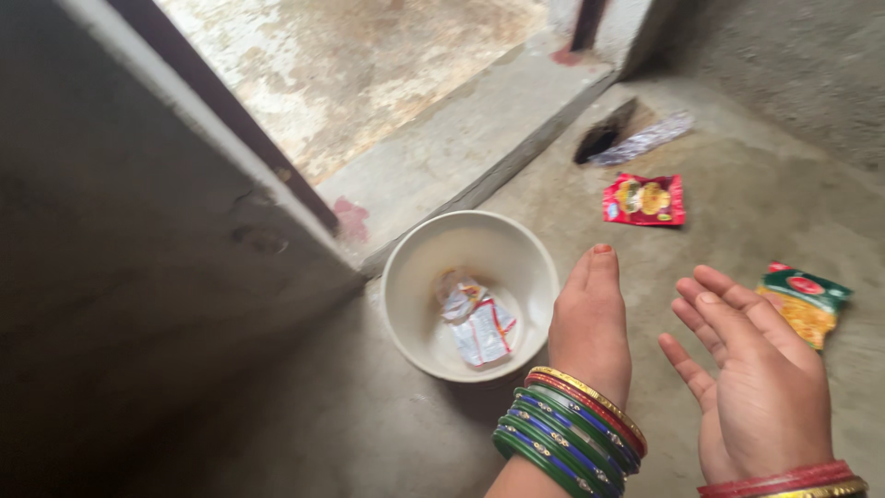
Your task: The person picks up empty snack packets from a concrete floor by hand and places them into a white plastic bucket.
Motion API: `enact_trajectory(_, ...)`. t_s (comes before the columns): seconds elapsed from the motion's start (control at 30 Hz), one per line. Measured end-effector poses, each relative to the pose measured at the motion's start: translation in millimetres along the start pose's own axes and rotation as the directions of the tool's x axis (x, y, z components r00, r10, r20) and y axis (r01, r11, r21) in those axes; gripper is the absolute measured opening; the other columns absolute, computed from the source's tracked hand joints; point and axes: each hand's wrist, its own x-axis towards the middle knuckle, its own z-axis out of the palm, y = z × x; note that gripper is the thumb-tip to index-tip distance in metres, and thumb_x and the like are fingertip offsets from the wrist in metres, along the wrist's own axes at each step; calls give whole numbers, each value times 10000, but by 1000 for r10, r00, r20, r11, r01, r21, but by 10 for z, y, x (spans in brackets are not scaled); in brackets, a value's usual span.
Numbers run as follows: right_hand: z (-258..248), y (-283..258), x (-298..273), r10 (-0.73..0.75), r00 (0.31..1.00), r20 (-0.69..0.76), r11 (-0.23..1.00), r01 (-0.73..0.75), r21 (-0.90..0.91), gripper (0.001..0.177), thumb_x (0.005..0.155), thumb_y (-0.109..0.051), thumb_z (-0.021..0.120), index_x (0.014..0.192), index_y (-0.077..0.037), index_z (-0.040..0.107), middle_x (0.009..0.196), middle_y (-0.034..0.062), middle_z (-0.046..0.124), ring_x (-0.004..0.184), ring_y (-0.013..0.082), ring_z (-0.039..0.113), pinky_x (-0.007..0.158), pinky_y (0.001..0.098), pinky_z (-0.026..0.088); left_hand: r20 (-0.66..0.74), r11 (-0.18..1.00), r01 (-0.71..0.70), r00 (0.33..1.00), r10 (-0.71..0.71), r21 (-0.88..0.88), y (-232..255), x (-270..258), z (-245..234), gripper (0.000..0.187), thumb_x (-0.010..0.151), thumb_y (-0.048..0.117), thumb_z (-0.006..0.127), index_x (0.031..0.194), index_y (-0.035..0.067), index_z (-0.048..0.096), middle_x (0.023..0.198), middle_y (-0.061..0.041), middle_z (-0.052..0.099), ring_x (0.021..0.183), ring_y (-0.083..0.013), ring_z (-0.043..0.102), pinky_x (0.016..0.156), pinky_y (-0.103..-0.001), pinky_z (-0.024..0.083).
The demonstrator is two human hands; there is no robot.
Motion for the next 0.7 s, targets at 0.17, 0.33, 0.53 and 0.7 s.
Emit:
enact_trajectory(0.17,-264,-207,-4,-18,999,-36,1000,19,22,364,996,-181,538,1330,-54,604,1302,67,658,1238,180,609,952,401,513,32,999,-2,999,3,-40,104,-138,315,590,951,490,420,1331,95,636,1306,-123,691,1247,-252,625,1039,-333,432)
enact_trajectory(0.33,-519,-336,53,-57,998,-37,997,59,55,385,1026,-188,548,1377,-40,602,1346,82,662,1270,188,604,953,412,515,88,996,2,996,5,-87,182,-269,590,592,947,489,433,1350,100,624,1349,-103,680,1289,-229,612,1059,-328,430)
enact_trajectory(0.53,-797,-412,118,-66,996,-59,993,72,93,437,1041,-213,512,1446,-58,561,1396,95,654,1324,203,596,964,432,503,123,997,29,992,-20,-71,232,-381,865,600,940,489,425,1341,90,624,1326,-113,689,1271,-234,619,1052,-333,431)
enact_trajectory(0.7,-1006,-439,147,-30,993,-112,993,43,108,454,1060,-243,474,1471,-62,537,1418,111,637,1336,218,586,992,458,488,125,1000,-10,992,8,13,133,-426,1040,601,956,486,427,1363,85,614,1348,-111,668,1278,-236,599,1060,-327,422)
